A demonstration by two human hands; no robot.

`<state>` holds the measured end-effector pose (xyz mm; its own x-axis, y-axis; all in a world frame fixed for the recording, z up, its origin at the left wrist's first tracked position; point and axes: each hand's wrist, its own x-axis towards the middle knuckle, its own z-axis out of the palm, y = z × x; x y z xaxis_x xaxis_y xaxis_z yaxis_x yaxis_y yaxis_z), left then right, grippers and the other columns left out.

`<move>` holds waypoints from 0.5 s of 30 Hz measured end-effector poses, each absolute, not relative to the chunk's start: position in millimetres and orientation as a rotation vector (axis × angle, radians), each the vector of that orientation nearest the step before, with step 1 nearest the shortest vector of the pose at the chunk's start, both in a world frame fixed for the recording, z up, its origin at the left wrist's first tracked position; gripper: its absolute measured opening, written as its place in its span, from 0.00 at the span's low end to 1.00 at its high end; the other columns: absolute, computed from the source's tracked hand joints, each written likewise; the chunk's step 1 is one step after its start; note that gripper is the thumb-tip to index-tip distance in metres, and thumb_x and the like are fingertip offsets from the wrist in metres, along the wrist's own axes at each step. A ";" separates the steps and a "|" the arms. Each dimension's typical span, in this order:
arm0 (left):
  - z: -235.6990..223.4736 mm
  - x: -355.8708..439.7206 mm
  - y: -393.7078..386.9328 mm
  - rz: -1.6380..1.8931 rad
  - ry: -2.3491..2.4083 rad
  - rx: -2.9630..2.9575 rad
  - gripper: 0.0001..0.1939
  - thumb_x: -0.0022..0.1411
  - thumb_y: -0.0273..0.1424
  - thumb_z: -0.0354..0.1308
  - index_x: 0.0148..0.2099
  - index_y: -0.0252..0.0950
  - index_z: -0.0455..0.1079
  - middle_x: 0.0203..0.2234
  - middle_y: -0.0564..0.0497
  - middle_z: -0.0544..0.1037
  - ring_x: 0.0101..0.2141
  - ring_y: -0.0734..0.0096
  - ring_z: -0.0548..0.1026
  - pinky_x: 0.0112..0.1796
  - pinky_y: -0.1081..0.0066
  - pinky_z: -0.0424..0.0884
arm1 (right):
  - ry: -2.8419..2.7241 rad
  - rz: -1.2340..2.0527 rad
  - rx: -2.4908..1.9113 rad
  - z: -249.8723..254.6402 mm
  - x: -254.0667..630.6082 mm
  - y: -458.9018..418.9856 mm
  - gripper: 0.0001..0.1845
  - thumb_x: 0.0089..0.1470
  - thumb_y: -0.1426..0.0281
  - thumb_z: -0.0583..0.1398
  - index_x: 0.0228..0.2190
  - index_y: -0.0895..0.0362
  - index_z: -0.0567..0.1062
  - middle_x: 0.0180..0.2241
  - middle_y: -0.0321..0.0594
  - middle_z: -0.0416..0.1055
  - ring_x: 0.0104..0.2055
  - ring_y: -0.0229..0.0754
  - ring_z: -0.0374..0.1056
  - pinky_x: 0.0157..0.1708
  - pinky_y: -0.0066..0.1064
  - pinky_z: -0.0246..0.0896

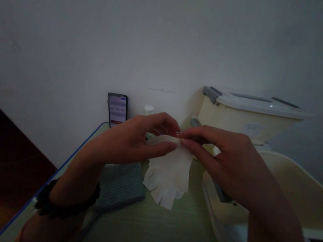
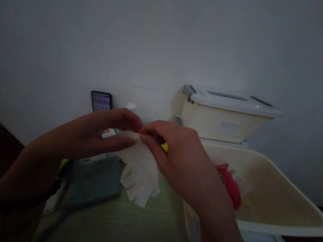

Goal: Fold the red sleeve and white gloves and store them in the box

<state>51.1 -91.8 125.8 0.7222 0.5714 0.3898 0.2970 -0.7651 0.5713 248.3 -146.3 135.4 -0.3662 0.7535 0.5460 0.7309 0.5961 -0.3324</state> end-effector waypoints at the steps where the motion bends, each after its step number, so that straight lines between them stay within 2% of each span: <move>1: 125.5 52.8 -91.7 0.775 0.664 2.447 0.10 0.61 0.32 0.55 0.45 0.36 0.66 0.40 0.51 0.75 0.41 0.72 0.73 0.44 0.71 0.69 | -2.155 0.049 -1.165 135.6 248.0 -146.3 0.06 0.56 0.72 0.58 0.35 0.56 0.76 0.32 0.31 0.77 0.32 0.32 0.71 0.34 0.23 0.61; 8: 127.6 52.2 -89.4 0.851 0.769 2.448 0.06 0.60 0.33 0.56 0.37 0.35 0.70 0.30 0.55 0.77 0.32 0.76 0.75 0.35 0.77 0.69 | -2.121 0.050 -1.262 136.0 251.0 -145.9 0.07 0.55 0.70 0.58 0.36 0.55 0.76 0.33 0.34 0.77 0.34 0.37 0.71 0.34 0.27 0.61; 15: 128.6 54.7 -89.3 0.887 0.739 2.484 0.04 0.58 0.30 0.58 0.35 0.35 0.70 0.28 0.55 0.76 0.30 0.76 0.73 0.32 0.77 0.67 | -2.183 0.098 -1.286 136.8 249.4 -145.6 0.09 0.54 0.65 0.59 0.35 0.55 0.75 0.33 0.37 0.75 0.35 0.41 0.70 0.34 0.31 0.61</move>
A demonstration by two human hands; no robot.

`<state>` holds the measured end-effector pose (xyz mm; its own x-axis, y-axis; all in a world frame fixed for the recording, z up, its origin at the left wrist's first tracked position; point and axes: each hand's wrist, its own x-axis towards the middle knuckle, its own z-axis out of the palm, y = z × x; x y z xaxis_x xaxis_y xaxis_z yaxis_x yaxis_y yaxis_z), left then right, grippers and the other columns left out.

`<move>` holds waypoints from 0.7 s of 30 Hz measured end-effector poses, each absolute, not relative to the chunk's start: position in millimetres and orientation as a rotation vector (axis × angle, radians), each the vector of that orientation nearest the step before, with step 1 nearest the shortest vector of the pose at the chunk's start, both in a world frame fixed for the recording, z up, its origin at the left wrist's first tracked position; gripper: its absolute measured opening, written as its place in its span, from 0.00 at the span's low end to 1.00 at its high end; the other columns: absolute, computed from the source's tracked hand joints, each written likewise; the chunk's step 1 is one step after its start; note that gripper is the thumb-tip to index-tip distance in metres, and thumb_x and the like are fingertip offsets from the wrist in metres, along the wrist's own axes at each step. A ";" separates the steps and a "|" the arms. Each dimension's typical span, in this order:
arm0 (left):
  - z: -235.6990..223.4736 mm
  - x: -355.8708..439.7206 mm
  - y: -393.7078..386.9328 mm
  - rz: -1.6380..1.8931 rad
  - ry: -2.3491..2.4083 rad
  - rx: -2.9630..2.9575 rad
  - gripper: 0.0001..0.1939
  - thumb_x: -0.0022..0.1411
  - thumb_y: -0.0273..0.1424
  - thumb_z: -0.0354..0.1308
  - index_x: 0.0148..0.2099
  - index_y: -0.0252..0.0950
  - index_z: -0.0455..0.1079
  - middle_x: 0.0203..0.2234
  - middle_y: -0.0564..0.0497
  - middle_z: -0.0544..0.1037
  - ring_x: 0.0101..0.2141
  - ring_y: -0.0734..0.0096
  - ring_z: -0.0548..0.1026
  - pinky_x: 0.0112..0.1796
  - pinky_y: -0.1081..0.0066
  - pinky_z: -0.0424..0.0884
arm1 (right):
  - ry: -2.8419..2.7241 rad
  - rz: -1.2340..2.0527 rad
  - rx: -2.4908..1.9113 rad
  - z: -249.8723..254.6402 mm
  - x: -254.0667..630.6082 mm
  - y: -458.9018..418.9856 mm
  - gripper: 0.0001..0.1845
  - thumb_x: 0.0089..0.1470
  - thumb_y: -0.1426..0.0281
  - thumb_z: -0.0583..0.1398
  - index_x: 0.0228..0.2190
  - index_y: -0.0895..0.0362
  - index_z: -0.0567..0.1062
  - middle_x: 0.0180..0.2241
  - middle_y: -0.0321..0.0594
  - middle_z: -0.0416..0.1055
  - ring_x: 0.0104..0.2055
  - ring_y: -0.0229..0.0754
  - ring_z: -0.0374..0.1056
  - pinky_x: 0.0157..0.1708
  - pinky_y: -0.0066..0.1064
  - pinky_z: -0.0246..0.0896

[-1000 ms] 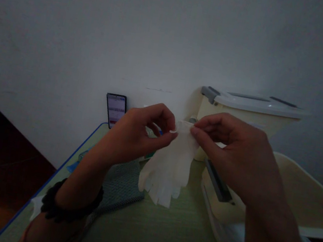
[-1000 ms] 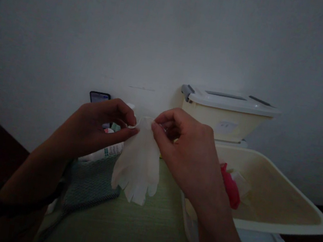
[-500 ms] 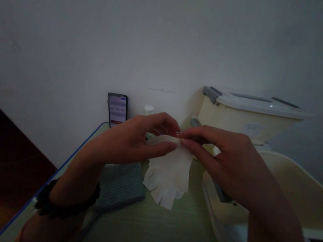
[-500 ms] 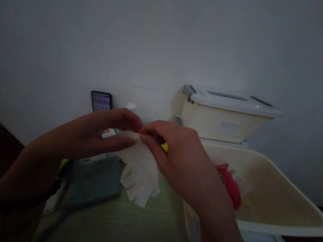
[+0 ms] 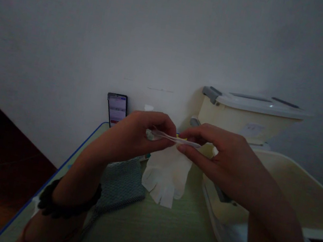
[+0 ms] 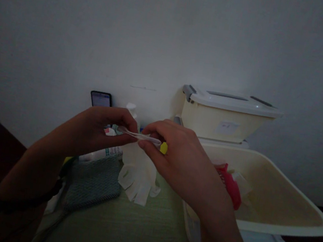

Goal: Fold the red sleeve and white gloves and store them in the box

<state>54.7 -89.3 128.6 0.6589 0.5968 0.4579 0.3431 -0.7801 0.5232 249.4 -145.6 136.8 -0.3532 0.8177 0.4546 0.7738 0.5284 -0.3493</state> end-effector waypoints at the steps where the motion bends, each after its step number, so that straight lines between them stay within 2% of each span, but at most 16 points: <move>1: 128.4 54.8 -89.0 0.877 0.737 2.488 0.04 0.57 0.30 0.58 0.35 0.35 0.69 0.28 0.55 0.76 0.29 0.76 0.73 0.32 0.77 0.67 | -2.185 0.088 -1.280 136.9 249.5 -145.5 0.08 0.53 0.65 0.60 0.35 0.56 0.75 0.33 0.37 0.75 0.34 0.41 0.69 0.34 0.30 0.61; 10: 129.2 52.9 -89.6 0.804 0.766 2.473 0.10 0.56 0.38 0.61 0.34 0.35 0.70 0.23 0.57 0.74 0.24 0.78 0.70 0.26 0.79 0.64 | -2.162 0.059 -1.284 137.2 255.1 -146.3 0.06 0.54 0.68 0.59 0.31 0.55 0.76 0.29 0.34 0.74 0.31 0.38 0.68 0.31 0.28 0.59; 15: 130.1 53.3 -91.1 0.794 0.768 2.494 0.09 0.61 0.35 0.55 0.35 0.34 0.71 0.23 0.55 0.74 0.25 0.78 0.70 0.27 0.78 0.65 | -2.146 0.062 -1.291 137.5 255.4 -146.2 0.05 0.54 0.68 0.59 0.31 0.55 0.76 0.29 0.35 0.74 0.30 0.38 0.68 0.31 0.29 0.59; 21: 127.8 56.4 -92.2 0.765 0.885 2.441 0.10 0.60 0.36 0.55 0.35 0.34 0.70 0.20 0.55 0.73 0.22 0.77 0.70 0.23 0.78 0.63 | -2.103 0.057 -1.359 136.9 251.3 -147.1 0.06 0.53 0.68 0.59 0.30 0.55 0.76 0.27 0.35 0.74 0.29 0.38 0.68 0.28 0.28 0.58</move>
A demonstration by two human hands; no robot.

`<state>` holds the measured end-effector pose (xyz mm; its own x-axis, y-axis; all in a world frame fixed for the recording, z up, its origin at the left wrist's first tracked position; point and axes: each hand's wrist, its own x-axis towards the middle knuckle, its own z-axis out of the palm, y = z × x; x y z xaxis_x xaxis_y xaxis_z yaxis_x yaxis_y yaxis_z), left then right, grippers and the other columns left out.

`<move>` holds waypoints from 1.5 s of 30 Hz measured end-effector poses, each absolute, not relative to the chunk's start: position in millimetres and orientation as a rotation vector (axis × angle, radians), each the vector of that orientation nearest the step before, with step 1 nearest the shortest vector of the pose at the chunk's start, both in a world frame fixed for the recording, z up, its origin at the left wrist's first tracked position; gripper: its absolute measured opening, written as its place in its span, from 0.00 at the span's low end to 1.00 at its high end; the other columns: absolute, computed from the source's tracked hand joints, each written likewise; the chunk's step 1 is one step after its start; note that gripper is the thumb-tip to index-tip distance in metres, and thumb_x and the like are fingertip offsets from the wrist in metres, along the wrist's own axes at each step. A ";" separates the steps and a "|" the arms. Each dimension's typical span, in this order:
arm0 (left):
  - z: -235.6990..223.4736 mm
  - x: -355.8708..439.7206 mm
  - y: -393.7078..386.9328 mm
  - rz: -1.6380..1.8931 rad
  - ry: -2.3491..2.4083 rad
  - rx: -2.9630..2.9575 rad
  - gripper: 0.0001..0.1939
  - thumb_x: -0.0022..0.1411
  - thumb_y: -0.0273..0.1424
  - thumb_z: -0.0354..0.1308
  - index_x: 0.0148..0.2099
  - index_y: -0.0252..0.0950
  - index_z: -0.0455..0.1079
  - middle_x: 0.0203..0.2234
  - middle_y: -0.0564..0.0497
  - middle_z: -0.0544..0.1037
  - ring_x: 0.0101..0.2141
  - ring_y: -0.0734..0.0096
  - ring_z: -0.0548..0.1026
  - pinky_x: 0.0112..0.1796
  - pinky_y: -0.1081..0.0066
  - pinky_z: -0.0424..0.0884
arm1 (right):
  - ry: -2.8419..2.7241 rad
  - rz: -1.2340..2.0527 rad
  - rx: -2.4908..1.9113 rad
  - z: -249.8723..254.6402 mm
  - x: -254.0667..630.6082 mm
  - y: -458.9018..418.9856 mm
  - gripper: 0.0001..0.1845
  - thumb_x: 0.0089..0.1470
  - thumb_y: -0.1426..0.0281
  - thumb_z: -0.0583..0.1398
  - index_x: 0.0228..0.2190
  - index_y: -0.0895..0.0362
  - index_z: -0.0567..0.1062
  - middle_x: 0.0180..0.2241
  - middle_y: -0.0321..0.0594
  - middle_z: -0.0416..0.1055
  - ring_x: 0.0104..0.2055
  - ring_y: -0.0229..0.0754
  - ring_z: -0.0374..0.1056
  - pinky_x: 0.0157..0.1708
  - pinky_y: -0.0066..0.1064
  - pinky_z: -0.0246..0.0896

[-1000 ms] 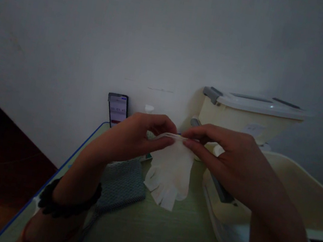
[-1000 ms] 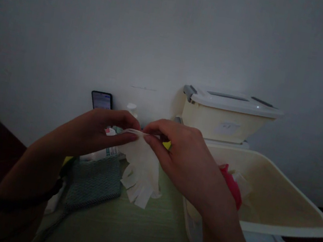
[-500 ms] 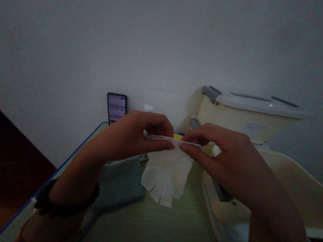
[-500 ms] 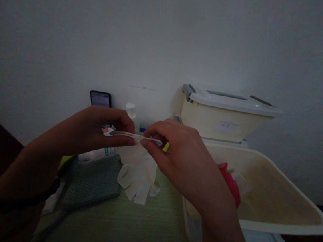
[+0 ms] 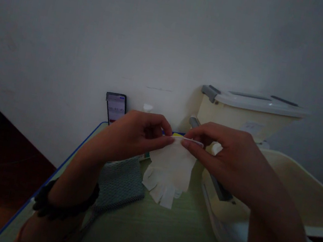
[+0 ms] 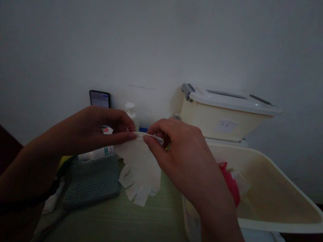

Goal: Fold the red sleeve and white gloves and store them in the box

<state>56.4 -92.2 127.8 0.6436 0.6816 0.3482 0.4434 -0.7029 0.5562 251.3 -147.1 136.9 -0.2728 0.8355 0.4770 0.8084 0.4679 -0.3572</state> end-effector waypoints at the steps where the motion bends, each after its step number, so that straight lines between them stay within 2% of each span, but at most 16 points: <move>1: 126.6 58.6 -92.7 0.777 0.902 2.418 0.10 0.60 0.37 0.55 0.35 0.34 0.70 0.20 0.56 0.72 0.22 0.77 0.70 0.23 0.78 0.63 | -2.082 0.055 -1.385 136.5 250.7 -147.0 0.06 0.53 0.68 0.59 0.29 0.55 0.76 0.27 0.36 0.74 0.28 0.38 0.68 0.28 0.29 0.58; 6: 123.7 68.5 -96.7 0.821 0.889 2.306 0.11 0.59 0.37 0.56 0.30 0.34 0.68 0.18 0.56 0.71 0.20 0.79 0.68 0.20 0.80 0.62 | -2.026 0.062 -1.442 134.8 248.7 -145.5 0.08 0.53 0.66 0.59 0.27 0.56 0.76 0.24 0.35 0.73 0.26 0.38 0.67 0.25 0.29 0.56; 12: 127.1 65.0 -95.6 0.701 0.853 2.125 0.12 0.60 0.36 0.55 0.29 0.34 0.69 0.17 0.55 0.74 0.19 0.78 0.72 0.20 0.79 0.65 | -2.031 0.199 -1.409 135.8 247.1 -147.0 0.08 0.53 0.64 0.59 0.28 0.55 0.76 0.25 0.34 0.74 0.26 0.38 0.68 0.26 0.29 0.58; 15: 126.3 64.4 -92.9 0.745 0.840 1.979 0.08 0.59 0.35 0.57 0.37 0.35 0.67 0.17 0.55 0.76 0.18 0.76 0.74 0.20 0.78 0.67 | -2.053 0.238 -1.378 137.8 246.8 -149.5 0.09 0.54 0.64 0.59 0.30 0.54 0.77 0.25 0.33 0.74 0.26 0.36 0.68 0.25 0.27 0.58; 18: 124.1 64.9 -90.5 0.800 0.809 1.880 0.13 0.58 0.34 0.59 0.43 0.37 0.61 0.19 0.55 0.78 0.18 0.74 0.75 0.20 0.77 0.69 | -2.073 0.255 -1.355 139.0 246.5 -151.3 0.09 0.54 0.64 0.58 0.31 0.54 0.77 0.26 0.34 0.75 0.27 0.36 0.69 0.26 0.26 0.59; 26: 121.7 61.6 -88.5 0.756 0.763 1.900 0.09 0.57 0.32 0.60 0.37 0.37 0.62 0.20 0.57 0.78 0.21 0.76 0.76 0.21 0.79 0.69 | -2.088 0.206 -1.349 136.8 249.7 -148.0 0.07 0.53 0.66 0.60 0.31 0.54 0.78 0.28 0.35 0.76 0.28 0.37 0.70 0.28 0.27 0.60; 34: 123.1 62.8 -91.5 0.635 0.717 1.891 0.06 0.60 0.33 0.56 0.38 0.37 0.63 0.20 0.57 0.78 0.22 0.78 0.76 0.24 0.80 0.71 | -2.073 0.151 -1.400 138.6 249.6 -149.1 0.06 0.52 0.67 0.61 0.27 0.54 0.78 0.23 0.33 0.75 0.22 0.35 0.66 0.23 0.27 0.56; 40: 124.6 63.9 -92.9 0.634 0.672 1.817 0.02 0.64 0.30 0.51 0.39 0.37 0.61 0.23 0.53 0.80 0.25 0.74 0.79 0.25 0.78 0.73 | -2.086 0.305 -1.327 137.4 245.4 -148.0 0.07 0.53 0.70 0.59 0.30 0.54 0.79 0.27 0.33 0.77 0.26 0.35 0.71 0.25 0.26 0.60; 45: 122.9 62.7 -90.3 0.650 0.696 1.771 0.04 0.63 0.29 0.52 0.39 0.36 0.60 0.24 0.53 0.80 0.26 0.73 0.79 0.25 0.77 0.74 | -2.110 0.455 -1.278 138.3 253.0 -147.6 0.12 0.53 0.71 0.59 0.40 0.51 0.78 0.33 0.32 0.79 0.31 0.34 0.73 0.30 0.24 0.66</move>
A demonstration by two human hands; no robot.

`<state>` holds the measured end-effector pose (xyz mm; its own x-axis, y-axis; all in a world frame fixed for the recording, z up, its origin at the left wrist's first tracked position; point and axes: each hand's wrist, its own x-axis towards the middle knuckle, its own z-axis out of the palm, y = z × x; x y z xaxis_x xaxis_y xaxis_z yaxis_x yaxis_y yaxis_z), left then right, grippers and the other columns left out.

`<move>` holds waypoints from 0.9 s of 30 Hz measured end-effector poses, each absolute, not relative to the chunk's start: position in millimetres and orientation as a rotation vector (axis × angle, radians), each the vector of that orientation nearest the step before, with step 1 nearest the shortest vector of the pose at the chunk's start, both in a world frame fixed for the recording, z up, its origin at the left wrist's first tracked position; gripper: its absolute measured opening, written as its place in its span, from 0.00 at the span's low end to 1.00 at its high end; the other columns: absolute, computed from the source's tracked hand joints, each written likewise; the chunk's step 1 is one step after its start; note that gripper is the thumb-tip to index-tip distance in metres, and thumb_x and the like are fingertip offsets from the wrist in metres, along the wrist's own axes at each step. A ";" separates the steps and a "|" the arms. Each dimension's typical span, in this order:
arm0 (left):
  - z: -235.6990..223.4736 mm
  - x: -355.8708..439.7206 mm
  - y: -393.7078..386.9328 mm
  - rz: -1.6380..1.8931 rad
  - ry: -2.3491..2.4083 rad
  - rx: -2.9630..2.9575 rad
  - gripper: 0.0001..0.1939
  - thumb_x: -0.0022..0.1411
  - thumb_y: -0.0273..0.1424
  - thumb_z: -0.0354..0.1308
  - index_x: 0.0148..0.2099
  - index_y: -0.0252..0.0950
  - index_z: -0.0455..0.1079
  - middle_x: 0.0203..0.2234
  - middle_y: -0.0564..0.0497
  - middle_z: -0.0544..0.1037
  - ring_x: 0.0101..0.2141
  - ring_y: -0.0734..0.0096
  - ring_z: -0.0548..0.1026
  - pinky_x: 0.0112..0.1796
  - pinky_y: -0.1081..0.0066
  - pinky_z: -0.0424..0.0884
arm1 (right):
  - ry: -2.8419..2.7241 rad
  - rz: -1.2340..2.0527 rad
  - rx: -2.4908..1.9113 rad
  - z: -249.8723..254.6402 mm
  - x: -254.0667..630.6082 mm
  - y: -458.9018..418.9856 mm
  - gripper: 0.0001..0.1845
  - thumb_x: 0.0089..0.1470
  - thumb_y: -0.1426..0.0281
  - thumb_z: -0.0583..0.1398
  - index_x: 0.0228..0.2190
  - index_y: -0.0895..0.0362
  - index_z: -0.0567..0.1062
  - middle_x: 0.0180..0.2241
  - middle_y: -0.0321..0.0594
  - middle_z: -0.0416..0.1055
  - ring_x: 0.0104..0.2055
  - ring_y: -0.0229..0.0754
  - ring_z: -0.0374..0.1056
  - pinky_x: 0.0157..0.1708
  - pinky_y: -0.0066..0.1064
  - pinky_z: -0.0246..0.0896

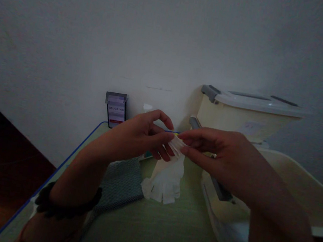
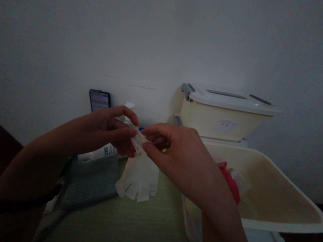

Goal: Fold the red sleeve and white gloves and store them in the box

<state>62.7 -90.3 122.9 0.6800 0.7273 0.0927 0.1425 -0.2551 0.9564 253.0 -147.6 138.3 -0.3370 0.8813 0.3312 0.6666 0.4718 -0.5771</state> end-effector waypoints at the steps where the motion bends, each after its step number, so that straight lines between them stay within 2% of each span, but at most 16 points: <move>1: 122.5 62.6 -89.5 0.658 0.704 1.776 0.04 0.63 0.29 0.53 0.39 0.35 0.60 0.24 0.52 0.81 0.26 0.73 0.79 0.25 0.77 0.74 | -2.111 0.477 -1.273 138.4 254.4 -147.6 0.13 0.53 0.71 0.59 0.41 0.51 0.77 0.34 0.32 0.79 0.32 0.34 0.74 0.31 0.24 0.66; 6: 122.4 63.2 -87.4 0.685 0.750 1.808 0.05 0.62 0.30 0.54 0.36 0.34 0.63 0.25 0.50 0.81 0.27 0.73 0.79 0.27 0.77 0.74 | -2.106 0.567 -1.245 138.5 255.2 -148.3 0.12 0.53 0.72 0.60 0.39 0.50 0.77 0.34 0.32 0.79 0.33 0.36 0.75 0.32 0.24 0.68; 15: 127.0 58.4 -90.3 0.618 0.770 1.835 0.07 0.61 0.32 0.55 0.40 0.34 0.67 0.26 0.50 0.81 0.27 0.73 0.79 0.29 0.76 0.75 | -1.958 0.370 -1.300 138.5 248.7 -149.3 0.02 0.49 0.71 0.63 0.29 0.54 0.77 0.27 0.31 0.78 0.28 0.34 0.74 0.29 0.22 0.67; 22: 129.5 58.1 -91.1 0.570 0.938 1.923 0.08 0.58 0.33 0.57 0.38 0.34 0.68 0.23 0.51 0.80 0.23 0.73 0.77 0.26 0.76 0.72 | -1.990 0.333 -1.287 138.8 246.6 -150.7 0.01 0.49 0.72 0.63 0.28 0.54 0.77 0.26 0.30 0.77 0.28 0.32 0.73 0.28 0.20 0.66; 27: 131.3 55.8 -90.6 0.599 0.987 2.112 0.11 0.57 0.37 0.58 0.36 0.34 0.72 0.24 0.52 0.79 0.22 0.75 0.74 0.24 0.77 0.69 | -1.969 0.282 -1.309 140.1 247.8 -150.3 0.01 0.49 0.71 0.63 0.28 0.54 0.77 0.25 0.30 0.77 0.27 0.33 0.72 0.28 0.21 0.65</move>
